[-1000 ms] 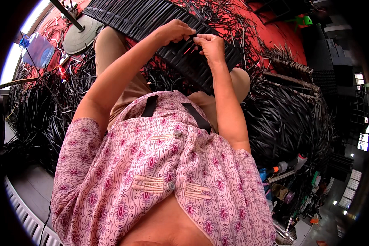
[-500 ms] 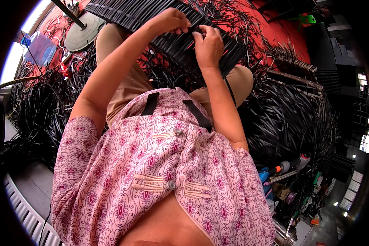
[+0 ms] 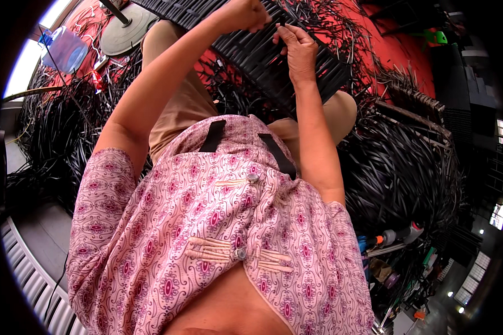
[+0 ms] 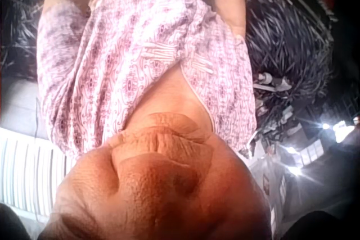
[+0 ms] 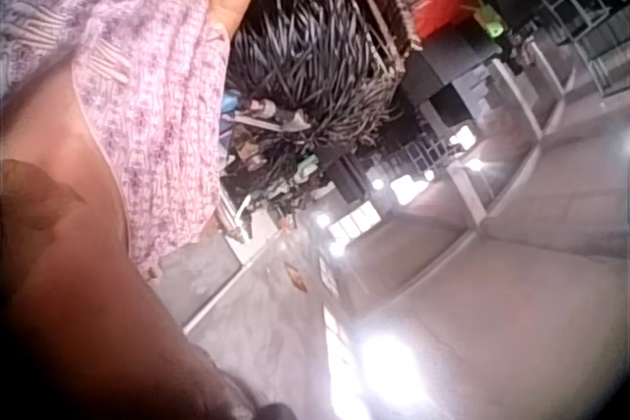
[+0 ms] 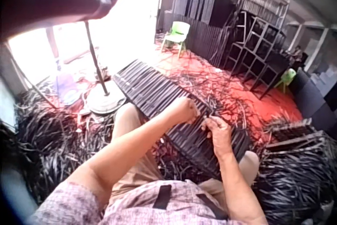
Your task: The person sits cross-legged on the floor and weaves a black plastic basket by hand. They interlace thin black plastic strips through a pre-formed basket frame, pulling and tightening the strips to secure the weave pattern.
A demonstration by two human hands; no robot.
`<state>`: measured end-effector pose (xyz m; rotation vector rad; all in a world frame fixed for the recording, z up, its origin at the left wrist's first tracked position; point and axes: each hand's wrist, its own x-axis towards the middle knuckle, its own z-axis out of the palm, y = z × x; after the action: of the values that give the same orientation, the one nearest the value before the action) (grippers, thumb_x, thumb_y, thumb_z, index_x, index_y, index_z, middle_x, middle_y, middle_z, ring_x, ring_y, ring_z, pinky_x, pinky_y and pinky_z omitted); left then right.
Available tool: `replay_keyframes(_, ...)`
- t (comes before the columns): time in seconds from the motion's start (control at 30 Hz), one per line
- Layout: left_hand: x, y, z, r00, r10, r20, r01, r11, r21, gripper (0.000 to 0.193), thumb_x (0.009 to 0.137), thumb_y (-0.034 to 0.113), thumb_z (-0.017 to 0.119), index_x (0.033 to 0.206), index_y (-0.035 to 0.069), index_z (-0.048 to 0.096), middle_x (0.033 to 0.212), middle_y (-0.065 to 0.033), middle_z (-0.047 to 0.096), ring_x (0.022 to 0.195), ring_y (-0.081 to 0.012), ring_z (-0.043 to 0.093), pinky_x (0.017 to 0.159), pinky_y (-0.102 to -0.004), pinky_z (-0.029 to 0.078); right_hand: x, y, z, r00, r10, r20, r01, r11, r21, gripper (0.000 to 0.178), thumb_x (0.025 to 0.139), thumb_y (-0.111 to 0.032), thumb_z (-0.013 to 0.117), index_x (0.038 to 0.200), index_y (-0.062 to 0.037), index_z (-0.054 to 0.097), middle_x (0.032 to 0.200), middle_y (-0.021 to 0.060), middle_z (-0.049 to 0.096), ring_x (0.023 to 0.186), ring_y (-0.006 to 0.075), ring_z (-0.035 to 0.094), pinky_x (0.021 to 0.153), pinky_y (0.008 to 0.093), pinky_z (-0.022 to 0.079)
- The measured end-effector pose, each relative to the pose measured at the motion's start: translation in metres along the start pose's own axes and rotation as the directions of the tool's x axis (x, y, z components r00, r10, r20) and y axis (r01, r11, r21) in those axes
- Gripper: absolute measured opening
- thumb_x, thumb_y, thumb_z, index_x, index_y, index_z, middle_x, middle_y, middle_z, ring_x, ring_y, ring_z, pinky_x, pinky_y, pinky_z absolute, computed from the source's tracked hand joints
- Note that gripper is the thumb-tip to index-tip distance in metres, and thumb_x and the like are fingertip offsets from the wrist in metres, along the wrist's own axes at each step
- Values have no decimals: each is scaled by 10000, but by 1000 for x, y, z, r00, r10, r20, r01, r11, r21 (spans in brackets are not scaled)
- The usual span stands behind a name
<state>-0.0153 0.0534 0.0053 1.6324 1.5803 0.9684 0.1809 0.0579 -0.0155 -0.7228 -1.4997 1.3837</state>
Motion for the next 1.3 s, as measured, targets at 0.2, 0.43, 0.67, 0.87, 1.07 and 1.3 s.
replay_keyframes(0.2,9,-24,34,977,101,-190,64,705,706,233,844,250,658,737,59,739,759,-128,728,757,-238,738,650,-382,580,-2,-1,4,999,31,-18,-31,999,17,200,932,-177,713,1048,-15,737,845,19,729,723,62,643,568,188,411)
replay_keyframes(0.43,2,-8,38,961,247,-123,-96,715,693,177,839,158,597,777,77,741,820,-143,727,810,-313,723,702,-415,564,-1,3,0,999,40,-14,-40,999,10,233,947,-194,699,1084,-6,720,849,25,722,738,79,647,596,199,419)
replay_keyframes(0.67,2,-5,29,976,178,-127,-41,719,694,185,837,191,627,768,71,749,786,-132,725,796,-295,730,704,-408,570,0,5,-1,999,34,4,-34,999,14,233,954,-189,691,1086,1,715,848,29,722,747,88,659,593,197,431)
replay_keyframes(0.87,8,-9,11,997,-68,-19,62,711,701,237,776,287,728,804,53,755,795,-131,726,803,-306,721,748,-401,577,0,7,-1,999,34,4,-34,999,14,251,952,-206,697,1090,3,714,851,32,723,751,97,664,592,197,432)
replay_keyframes(1.07,8,-18,13,997,67,-36,-22,706,708,292,732,328,760,809,47,757,861,-155,728,863,-308,716,751,-407,578,0,8,-1,999,37,10,-37,999,28,259,946,-215,708,1086,2,717,853,33,723,750,98,665,596,197,431)
replay_keyframes(1.3,38,-30,6,935,-258,243,19,721,693,342,818,378,699,801,42,755,850,-131,743,801,-285,716,710,-392,574,-1,6,0,999,42,10,-42,999,34,213,934,-193,718,1044,-11,725,848,22,726,727,76,650,582,193,426)
